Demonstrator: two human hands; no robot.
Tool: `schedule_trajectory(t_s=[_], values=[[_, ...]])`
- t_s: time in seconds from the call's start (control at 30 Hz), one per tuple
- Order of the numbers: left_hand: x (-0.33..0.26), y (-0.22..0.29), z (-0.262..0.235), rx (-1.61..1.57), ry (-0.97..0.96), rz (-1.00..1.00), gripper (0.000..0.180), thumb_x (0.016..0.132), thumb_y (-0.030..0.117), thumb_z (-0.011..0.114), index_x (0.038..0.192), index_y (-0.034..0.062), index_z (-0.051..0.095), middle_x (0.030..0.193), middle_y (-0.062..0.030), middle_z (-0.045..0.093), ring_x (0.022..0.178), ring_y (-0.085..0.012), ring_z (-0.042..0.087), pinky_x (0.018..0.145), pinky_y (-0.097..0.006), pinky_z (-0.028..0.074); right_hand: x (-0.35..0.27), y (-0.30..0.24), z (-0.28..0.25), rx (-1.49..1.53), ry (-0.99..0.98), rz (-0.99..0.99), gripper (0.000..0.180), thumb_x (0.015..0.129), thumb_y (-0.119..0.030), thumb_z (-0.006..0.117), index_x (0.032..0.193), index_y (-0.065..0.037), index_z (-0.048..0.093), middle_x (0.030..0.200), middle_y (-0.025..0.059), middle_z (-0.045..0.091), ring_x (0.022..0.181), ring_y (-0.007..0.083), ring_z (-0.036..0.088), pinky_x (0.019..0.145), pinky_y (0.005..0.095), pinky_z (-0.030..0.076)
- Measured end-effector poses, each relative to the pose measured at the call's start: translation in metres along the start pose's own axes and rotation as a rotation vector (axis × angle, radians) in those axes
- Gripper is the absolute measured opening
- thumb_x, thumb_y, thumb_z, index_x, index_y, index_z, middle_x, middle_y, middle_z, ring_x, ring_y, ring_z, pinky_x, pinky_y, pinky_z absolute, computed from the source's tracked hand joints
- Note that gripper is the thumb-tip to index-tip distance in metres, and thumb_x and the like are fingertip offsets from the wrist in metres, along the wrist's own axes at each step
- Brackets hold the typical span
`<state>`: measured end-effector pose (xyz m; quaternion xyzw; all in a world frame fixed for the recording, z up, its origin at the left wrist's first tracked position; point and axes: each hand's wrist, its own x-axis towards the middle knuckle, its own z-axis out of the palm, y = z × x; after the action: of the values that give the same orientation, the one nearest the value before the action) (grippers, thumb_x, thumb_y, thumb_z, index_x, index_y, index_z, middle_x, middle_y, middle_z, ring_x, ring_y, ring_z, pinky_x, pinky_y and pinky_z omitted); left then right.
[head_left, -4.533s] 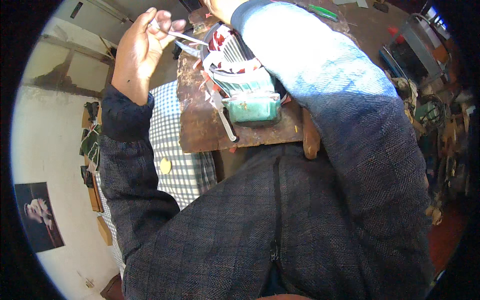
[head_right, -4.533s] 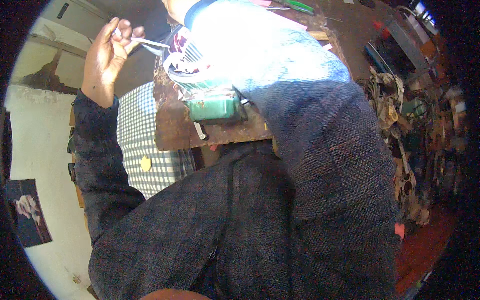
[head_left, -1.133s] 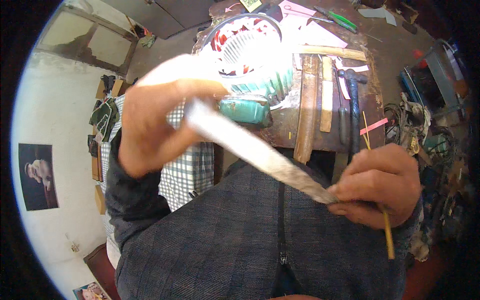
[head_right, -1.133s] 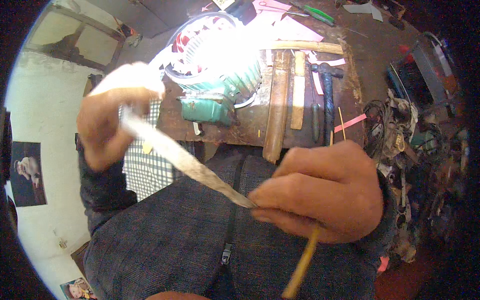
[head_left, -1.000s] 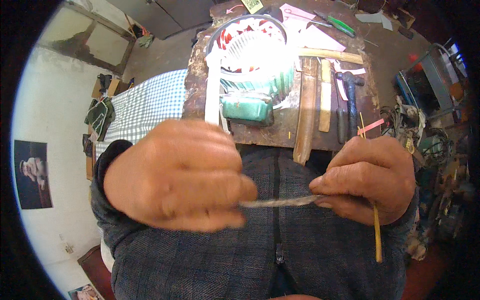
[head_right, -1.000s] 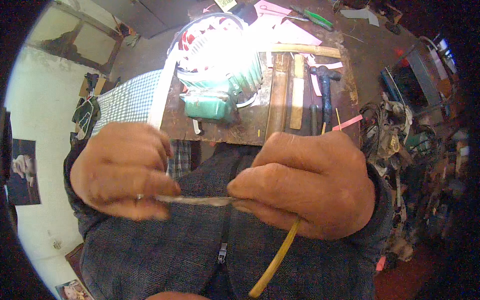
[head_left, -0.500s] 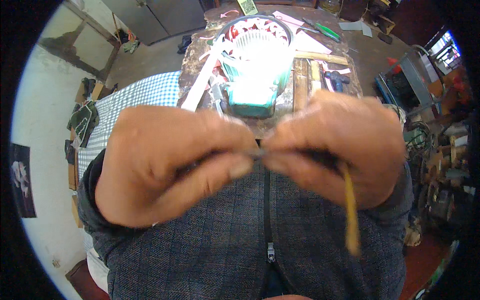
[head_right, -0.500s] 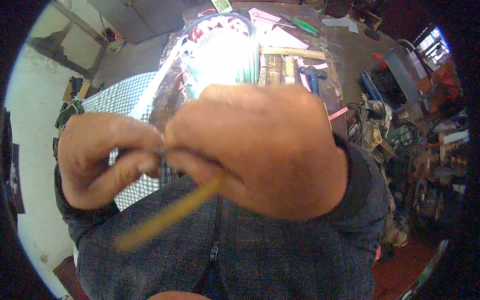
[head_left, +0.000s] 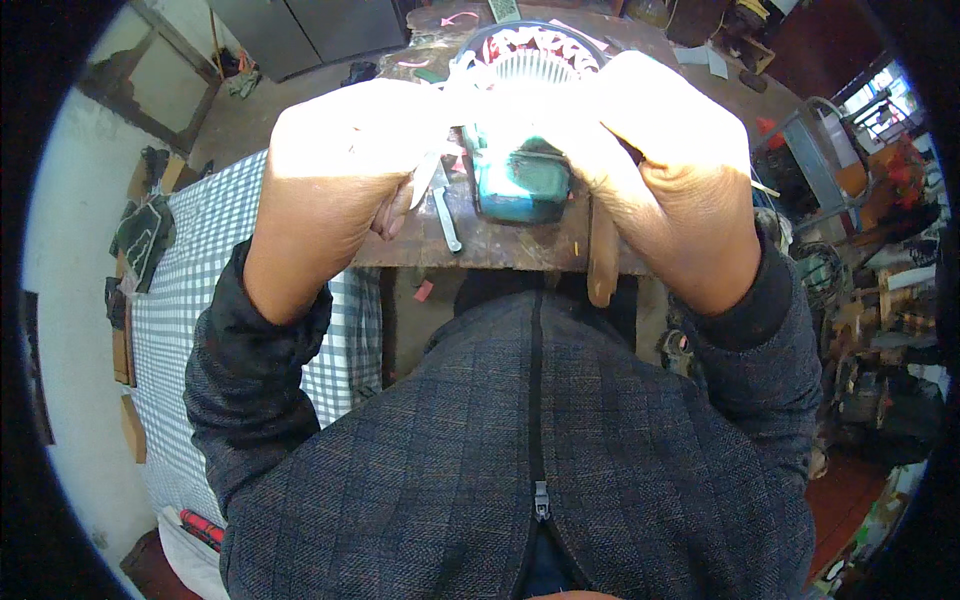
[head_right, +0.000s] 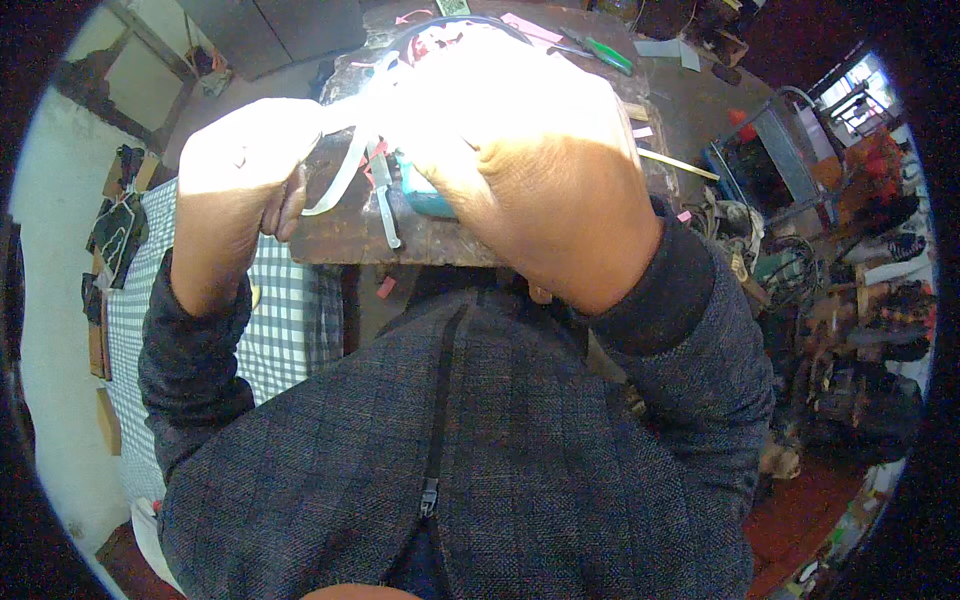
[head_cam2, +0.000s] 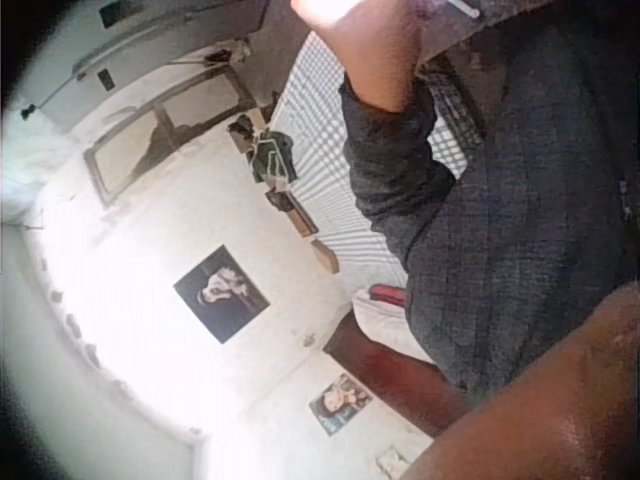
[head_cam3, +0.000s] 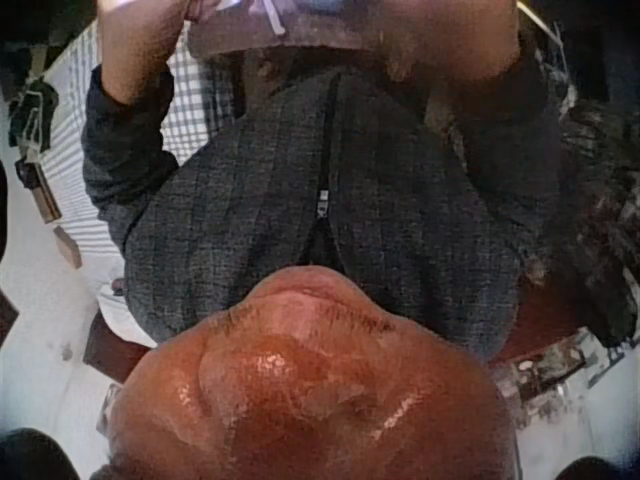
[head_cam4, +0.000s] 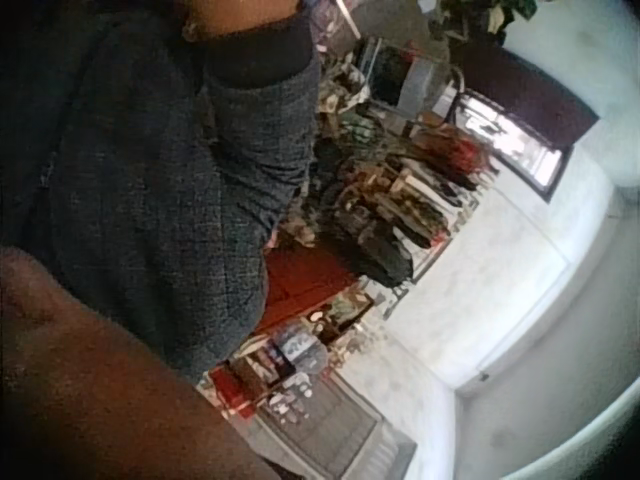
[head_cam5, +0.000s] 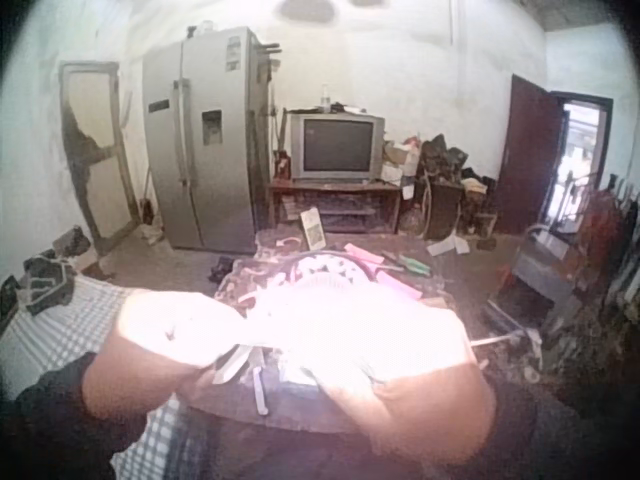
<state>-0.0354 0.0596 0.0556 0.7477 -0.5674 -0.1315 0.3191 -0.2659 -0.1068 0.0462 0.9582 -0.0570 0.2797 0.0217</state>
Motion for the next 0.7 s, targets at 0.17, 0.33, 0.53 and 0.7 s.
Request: schedule_trajectory(t_s=[0.17,0.33,0.53,0.7], values=[[0.003,-0.004,-0.001,0.024,0.013,0.116,0.012,0.087,0.009,0.065,0.095,0.0089,0.074,0.072,-0.0036,0.065,0.067,-0.0178,0.065,0.068,-0.031,0.055,-0.005,-0.005,0.004,0.075,-0.101,0.111,0.020,0.096,-0.024,0.065,0.102,-0.008,0.074,0.080,0.0100,0.069,0.071,0.0264,0.069,0.065,0.0394,0.053],[0.011,-0.016,0.011,-0.037,0.031,0.385,0.015,0.096,0.014,0.063,0.097,0.0004,0.070,0.063,-0.0020,0.060,0.051,-0.0095,0.052,0.050,-0.023,0.039,0.005,0.003,0.019,-0.046,-0.001,-0.002,0.020,0.094,-0.026,0.066,0.093,-0.008,0.075,0.081,0.0110,0.070,0.078,0.0284,0.069,0.071,0.0423,0.052],[0.012,-0.013,0.031,-0.393,0.074,0.092,0.017,0.100,0.012,0.063,0.099,-0.0028,0.070,0.061,0.0001,0.061,0.049,-0.0054,0.052,0.046,-0.021,0.037,0.010,0.008,0.026,0.227,-0.048,0.140,0.025,0.097,-0.023,0.066,0.113,-0.004,0.072,0.096,0.0192,0.072,0.084,0.0373,0.069,0.076,0.0436,0.055],[0.027,-0.005,0.037,-0.405,0.020,0.036,0.018,0.099,0.012,0.065,0.090,-0.0020,0.072,0.062,0.0004,0.061,0.051,-0.0045,0.052,0.047,-0.022,0.038,0.015,0.018,0.032,0.441,-0.120,0.142,0.028,0.099,-0.018,0.065,0.123,-0.004,0.069,0.096,0.0208,0.072,0.083,0.0373,0.070,0.075,0.0413,0.056]])
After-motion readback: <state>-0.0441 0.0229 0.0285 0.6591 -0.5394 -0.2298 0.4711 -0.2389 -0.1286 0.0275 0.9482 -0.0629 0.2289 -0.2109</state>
